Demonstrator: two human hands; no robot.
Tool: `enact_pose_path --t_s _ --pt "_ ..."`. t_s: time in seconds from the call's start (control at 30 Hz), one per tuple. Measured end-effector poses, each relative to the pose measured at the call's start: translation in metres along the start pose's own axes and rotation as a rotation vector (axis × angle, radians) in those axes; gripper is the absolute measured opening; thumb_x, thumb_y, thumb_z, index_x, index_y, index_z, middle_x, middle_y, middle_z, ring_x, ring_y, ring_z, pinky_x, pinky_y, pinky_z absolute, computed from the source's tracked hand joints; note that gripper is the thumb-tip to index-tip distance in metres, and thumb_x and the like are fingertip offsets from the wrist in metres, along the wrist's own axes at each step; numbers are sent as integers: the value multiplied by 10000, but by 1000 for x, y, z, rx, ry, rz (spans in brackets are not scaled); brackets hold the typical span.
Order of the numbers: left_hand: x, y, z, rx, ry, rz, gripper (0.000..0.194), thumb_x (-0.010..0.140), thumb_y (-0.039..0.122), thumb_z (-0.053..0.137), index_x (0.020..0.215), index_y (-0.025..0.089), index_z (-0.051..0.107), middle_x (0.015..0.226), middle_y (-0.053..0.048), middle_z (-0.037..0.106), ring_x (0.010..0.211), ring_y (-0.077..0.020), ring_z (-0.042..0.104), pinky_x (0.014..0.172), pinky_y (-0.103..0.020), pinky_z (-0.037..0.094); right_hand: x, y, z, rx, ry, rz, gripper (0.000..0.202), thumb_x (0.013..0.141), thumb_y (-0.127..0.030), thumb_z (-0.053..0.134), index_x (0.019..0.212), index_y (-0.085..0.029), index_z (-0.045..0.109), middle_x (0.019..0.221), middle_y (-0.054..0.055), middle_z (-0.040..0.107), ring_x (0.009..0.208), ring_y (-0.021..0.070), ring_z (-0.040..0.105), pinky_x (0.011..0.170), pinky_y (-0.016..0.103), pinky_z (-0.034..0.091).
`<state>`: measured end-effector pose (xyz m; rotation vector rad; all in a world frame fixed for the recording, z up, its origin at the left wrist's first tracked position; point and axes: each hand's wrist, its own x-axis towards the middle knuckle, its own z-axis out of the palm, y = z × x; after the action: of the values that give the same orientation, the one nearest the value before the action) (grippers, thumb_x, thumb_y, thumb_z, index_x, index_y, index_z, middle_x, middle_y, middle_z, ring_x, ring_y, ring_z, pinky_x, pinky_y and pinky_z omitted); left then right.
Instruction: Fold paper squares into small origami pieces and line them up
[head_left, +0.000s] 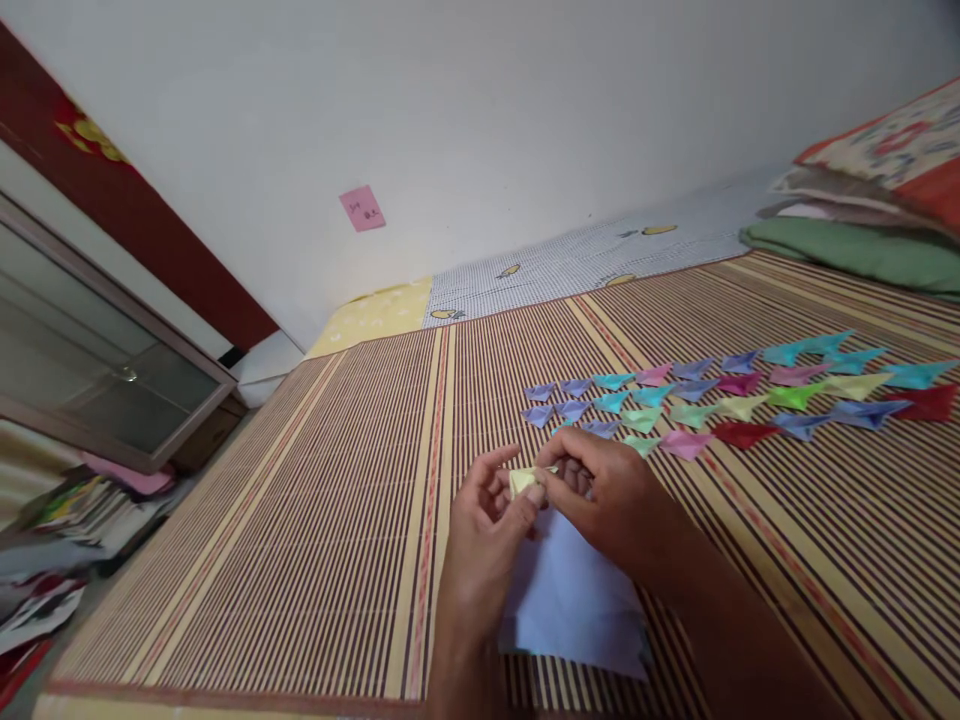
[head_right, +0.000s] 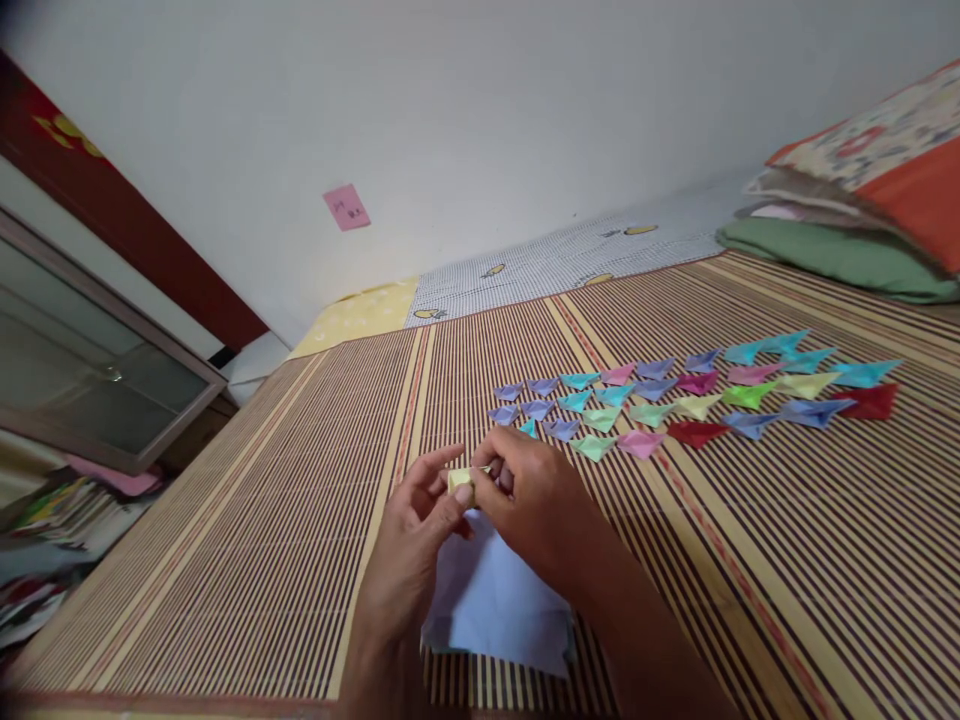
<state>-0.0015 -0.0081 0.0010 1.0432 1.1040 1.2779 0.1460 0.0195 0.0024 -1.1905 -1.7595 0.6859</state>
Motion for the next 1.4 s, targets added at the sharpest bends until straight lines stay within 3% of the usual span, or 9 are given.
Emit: enact_pose_path --t_s 0.27,0.5,0.63,0.8,1.4 --pt "6 -9 -3 -103 16 -60 317 784 284 824 1041 123 731 938 -95 736 811 -171 671 614 -234 550 -1 1 0 2 -8 -43 74 819 -117 585 803 -184 613 761 2 618 658 152 547 623 290 398" --pt "7 -10 -2 -201 83 -59 302 729 299 875 936 104 773 887 -99 778 743 -148 685 662 -250 575 -1 2 1 9 29 -32 57 841 -173 578 887 -193 604 731 -4 589 645 162 547 622 295 419" --pt "7 -10 -1 -246 161 -48 316 713 302 892 939 124 761 884 -73 776 758 -154 704 681 -258 581 -1 3 5 -40 59 -7 56 836 -232 615 841 -201 569 707 -8 568 642 167 538 619 298 407" --pt "5 -9 4 -247 119 -45 330 743 314 872 979 123 741 873 -76 779 767 -161 727 718 -257 574 -1 -1 11 -96 55 -32 87 829 -193 580 771 -209 518 687 -12 548 619 157 513 598 287 375" --pt "5 -9 3 -148 190 -15 249 816 335 805 978 161 732 898 -59 740 803 -170 704 671 -255 564 0 -1 15 -184 63 -80 158 845 -140 534 719 -215 476 672 -3 534 581 154 496 574 285 355"
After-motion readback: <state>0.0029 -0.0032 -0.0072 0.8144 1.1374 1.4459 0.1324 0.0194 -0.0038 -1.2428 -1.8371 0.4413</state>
